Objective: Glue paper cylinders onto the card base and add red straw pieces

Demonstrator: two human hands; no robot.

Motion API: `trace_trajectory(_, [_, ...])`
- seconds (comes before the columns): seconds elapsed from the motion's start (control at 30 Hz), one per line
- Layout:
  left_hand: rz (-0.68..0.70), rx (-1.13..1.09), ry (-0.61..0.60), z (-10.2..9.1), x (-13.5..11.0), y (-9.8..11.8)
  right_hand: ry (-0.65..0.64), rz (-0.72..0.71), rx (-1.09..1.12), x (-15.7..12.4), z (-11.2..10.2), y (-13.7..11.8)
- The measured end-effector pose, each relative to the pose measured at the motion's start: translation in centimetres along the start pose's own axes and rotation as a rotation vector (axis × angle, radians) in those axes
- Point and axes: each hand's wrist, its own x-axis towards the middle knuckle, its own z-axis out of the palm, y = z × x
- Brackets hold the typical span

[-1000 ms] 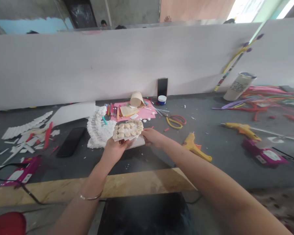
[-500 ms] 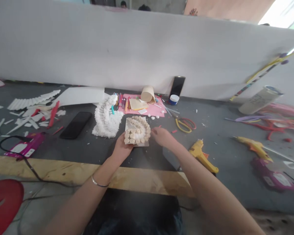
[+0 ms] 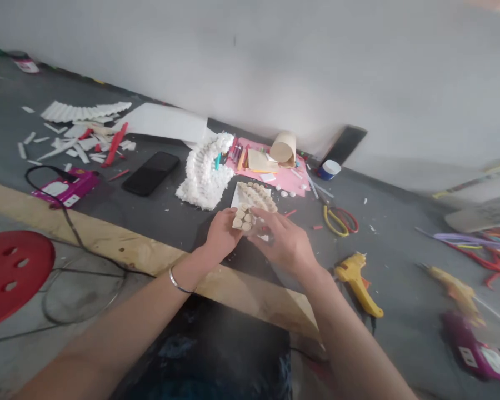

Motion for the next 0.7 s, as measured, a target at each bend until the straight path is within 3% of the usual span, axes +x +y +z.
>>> trace_trajectory(0.23, [-0.042,0.122,-0.046,-0.32,-0.22,0.52,0.026,0.017,-0.018,0.06,0.29,-0.13])
trace_trajectory(0.53, [0.006,0.126,-0.121,-0.88,-0.06,0.21,0.021,0.054,-0.015,-0.2,0.17,0.25])
trace_trajectory(0.7, [0.027,0.062,-0.049,-0.03,-0.02,-0.23,0.021,0.068,-0.02,-0.01,-0.04,-0.04])
